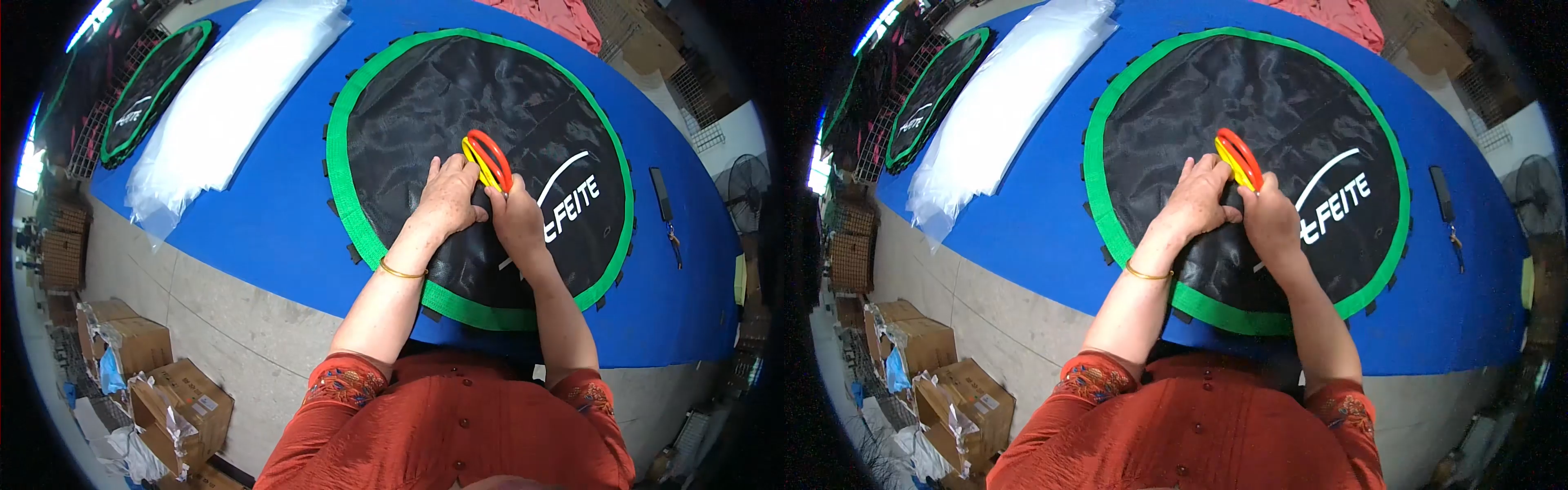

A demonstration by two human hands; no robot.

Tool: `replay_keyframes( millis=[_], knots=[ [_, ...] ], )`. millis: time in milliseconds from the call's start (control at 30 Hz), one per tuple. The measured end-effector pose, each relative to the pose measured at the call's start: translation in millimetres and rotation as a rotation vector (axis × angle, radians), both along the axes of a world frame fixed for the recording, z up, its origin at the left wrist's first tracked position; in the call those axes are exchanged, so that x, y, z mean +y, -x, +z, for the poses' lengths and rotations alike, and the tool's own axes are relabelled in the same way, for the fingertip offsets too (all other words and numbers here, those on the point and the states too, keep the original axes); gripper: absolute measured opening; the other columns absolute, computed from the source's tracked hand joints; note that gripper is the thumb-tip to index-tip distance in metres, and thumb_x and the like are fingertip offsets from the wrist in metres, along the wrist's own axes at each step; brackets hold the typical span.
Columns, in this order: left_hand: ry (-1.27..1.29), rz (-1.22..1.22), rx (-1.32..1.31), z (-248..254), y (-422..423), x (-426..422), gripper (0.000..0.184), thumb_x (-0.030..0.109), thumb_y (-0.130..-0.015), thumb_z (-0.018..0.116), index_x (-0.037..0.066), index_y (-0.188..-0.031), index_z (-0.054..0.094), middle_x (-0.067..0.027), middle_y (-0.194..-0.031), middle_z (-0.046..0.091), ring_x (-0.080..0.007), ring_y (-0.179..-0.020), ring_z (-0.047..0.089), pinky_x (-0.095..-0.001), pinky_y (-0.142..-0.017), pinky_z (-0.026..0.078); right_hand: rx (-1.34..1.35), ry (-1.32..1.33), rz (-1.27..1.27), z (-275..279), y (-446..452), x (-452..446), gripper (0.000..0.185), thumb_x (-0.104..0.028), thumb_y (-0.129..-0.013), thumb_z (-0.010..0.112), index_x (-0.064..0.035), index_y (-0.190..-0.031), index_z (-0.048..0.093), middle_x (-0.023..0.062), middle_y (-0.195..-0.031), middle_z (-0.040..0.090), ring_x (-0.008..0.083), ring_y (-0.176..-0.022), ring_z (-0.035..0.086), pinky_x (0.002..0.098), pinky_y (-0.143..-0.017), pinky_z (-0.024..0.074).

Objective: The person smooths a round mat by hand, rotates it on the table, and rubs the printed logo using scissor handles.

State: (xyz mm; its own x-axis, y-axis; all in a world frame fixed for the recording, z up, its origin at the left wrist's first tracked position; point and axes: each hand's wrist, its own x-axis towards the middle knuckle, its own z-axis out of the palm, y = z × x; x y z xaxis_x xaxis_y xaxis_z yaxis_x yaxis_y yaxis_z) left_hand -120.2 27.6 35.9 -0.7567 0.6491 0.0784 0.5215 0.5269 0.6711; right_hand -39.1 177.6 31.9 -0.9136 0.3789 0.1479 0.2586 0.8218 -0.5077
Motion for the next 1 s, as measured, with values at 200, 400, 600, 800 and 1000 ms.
replay_keyframes(
  millis=[200,400,600,800,1000],
  knots=[
    [0.013,0.004,0.015,-1,1,0,0.079,0.023,-0.069,0.099,0.003,-0.137,0.063,-0.0164,-0.138,0.060,-0.0354,-0.143,0.052,-0.0571,-0.132,0.028,-0.022,0.008,-0.022,3,-9,-5,0.034,-0.034,-0.106,0.066,-0.0028,-0.113,0.056,0.0286,-0.089,0.074,0.0515,-0.086,0.073,0.0597,-0.075,0.0565],
    [-0.039,0.002,0.023,-7,1,2,0.079,0.022,-0.070,0.098,0.008,-0.138,0.062,-0.0163,-0.138,0.060,-0.0375,-0.142,0.052,-0.0594,-0.132,0.027,0.059,-0.032,-0.014,-6,14,-3,0.032,-0.032,-0.105,0.068,-0.0019,-0.112,0.058,0.0289,-0.086,0.074,0.0516,-0.085,0.072,0.0602,-0.074,0.0559],
    [-0.032,0.015,0.052,-13,4,2,0.079,0.023,-0.070,0.098,0.006,-0.137,0.060,-0.0184,-0.138,0.060,-0.0392,-0.143,0.052,-0.0608,-0.131,0.027,-0.033,-0.005,-0.018,-4,-8,-3,0.037,-0.035,-0.107,0.065,-0.0035,-0.122,0.055,0.0309,-0.093,0.074,0.0537,-0.092,0.072,0.0621,-0.077,0.0547],
    [-0.007,0.023,0.068,-17,5,-1,0.082,0.025,-0.070,0.099,0.005,-0.138,0.059,-0.0189,-0.138,0.060,-0.0387,-0.142,0.053,-0.0611,-0.130,0.029,0.079,-0.045,0.022,-11,11,0,0.033,-0.034,-0.108,0.064,-0.0029,-0.117,0.057,0.0291,-0.091,0.075,0.0513,-0.088,0.073,0.0600,-0.074,0.0555],
    [-0.033,0.009,0.117,-17,6,2,0.081,0.027,-0.068,0.100,0.005,-0.135,0.062,-0.0165,-0.135,0.062,-0.0363,-0.139,0.055,-0.0611,-0.128,0.032,0.139,-0.105,0.003,-15,22,-2,0.027,-0.029,-0.104,0.070,-0.0060,-0.110,0.058,0.0239,-0.082,0.074,0.0479,-0.080,0.074,0.0575,-0.068,0.0567]
  ],
)
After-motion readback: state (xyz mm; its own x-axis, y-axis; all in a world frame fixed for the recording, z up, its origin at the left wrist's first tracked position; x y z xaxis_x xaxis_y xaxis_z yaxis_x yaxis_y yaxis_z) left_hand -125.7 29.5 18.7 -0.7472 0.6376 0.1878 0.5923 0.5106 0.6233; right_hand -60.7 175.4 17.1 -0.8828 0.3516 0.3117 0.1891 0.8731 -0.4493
